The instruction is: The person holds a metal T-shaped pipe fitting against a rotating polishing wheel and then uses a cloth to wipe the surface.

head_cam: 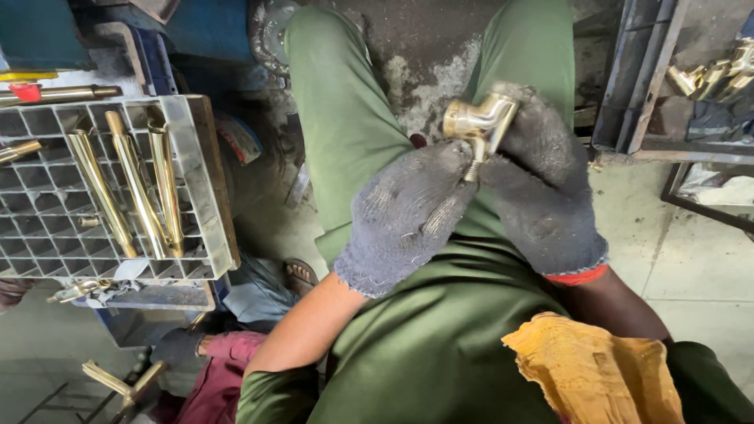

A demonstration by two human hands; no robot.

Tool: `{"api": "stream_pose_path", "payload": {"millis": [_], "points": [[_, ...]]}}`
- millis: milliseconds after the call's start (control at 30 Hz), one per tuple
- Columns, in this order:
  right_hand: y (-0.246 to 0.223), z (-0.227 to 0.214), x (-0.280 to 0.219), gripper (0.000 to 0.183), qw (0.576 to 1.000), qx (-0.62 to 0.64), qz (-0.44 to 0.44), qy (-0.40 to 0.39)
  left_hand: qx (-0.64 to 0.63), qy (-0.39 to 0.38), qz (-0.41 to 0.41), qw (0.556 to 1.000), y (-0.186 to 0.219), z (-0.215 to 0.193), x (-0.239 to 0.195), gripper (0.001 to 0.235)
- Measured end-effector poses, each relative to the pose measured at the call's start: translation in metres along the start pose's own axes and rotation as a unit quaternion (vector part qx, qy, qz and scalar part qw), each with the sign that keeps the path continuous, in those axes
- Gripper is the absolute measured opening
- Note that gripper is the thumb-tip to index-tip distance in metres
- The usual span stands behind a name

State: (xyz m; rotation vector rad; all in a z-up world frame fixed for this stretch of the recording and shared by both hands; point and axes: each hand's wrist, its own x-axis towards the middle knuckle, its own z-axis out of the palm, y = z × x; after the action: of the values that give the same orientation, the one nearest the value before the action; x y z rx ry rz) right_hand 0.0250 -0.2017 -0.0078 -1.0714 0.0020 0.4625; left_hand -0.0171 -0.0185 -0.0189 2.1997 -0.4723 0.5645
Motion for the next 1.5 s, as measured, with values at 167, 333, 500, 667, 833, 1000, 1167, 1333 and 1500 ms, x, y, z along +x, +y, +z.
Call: {"api": "stream_pose_path", "payload": {"millis": [167, 333, 500, 667, 833, 1000, 1167, 1333, 1500], "points": [[-0.007, -0.007, -0.001, 0.055, 0.985, -0.169, -0.018, 0.008, -0.033, -0.037, -0.005, 0.999, -0.001, -0.020, 0.010, 0.026], [-0.020, 0.003, -0.010, 0.039, 0.910, -0.412, -0.034, -0.005, -0.106, -0.075, -0.186, 0.974, -0.006, -0.037, 0.018, 0.050], [-0.030, 0.016, -0.010, 0.043, 0.911, -0.404, -0.080, -0.026, -0.220, -0.138, -0.193, 0.946, -0.015, -0.024, 0.020, 0.038], [-0.033, 0.014, -0.016, 0.040, 0.798, -0.576, -0.174, -0.029, -0.279, -0.126, -0.209, 0.929, -0.015, -0.016, 0.014, 0.039], [-0.028, 0.008, -0.020, 0.045, 0.835, -0.530, -0.150, -0.015, -0.295, -0.114, -0.207, 0.926, -0.013, -0.014, 0.015, 0.036], [-0.024, 0.001, -0.021, 0.054, 0.829, -0.537, -0.152, 0.001, -0.301, -0.106, -0.195, 0.927, -0.010, -0.018, 0.019, 0.038], [-0.022, -0.003, -0.024, 0.058, 0.822, -0.546, -0.160, -0.009, -0.265, -0.111, -0.180, 0.941, -0.007, -0.023, 0.022, 0.041], [-0.021, -0.001, -0.023, 0.064, 0.869, -0.483, -0.103, 0.010, -0.271, -0.116, -0.200, 0.934, -0.004, -0.024, 0.024, 0.041], [-0.025, 0.003, -0.025, 0.058, 0.820, -0.545, -0.172, -0.004, -0.273, -0.120, -0.204, 0.932, -0.006, -0.021, 0.022, 0.039]]}}
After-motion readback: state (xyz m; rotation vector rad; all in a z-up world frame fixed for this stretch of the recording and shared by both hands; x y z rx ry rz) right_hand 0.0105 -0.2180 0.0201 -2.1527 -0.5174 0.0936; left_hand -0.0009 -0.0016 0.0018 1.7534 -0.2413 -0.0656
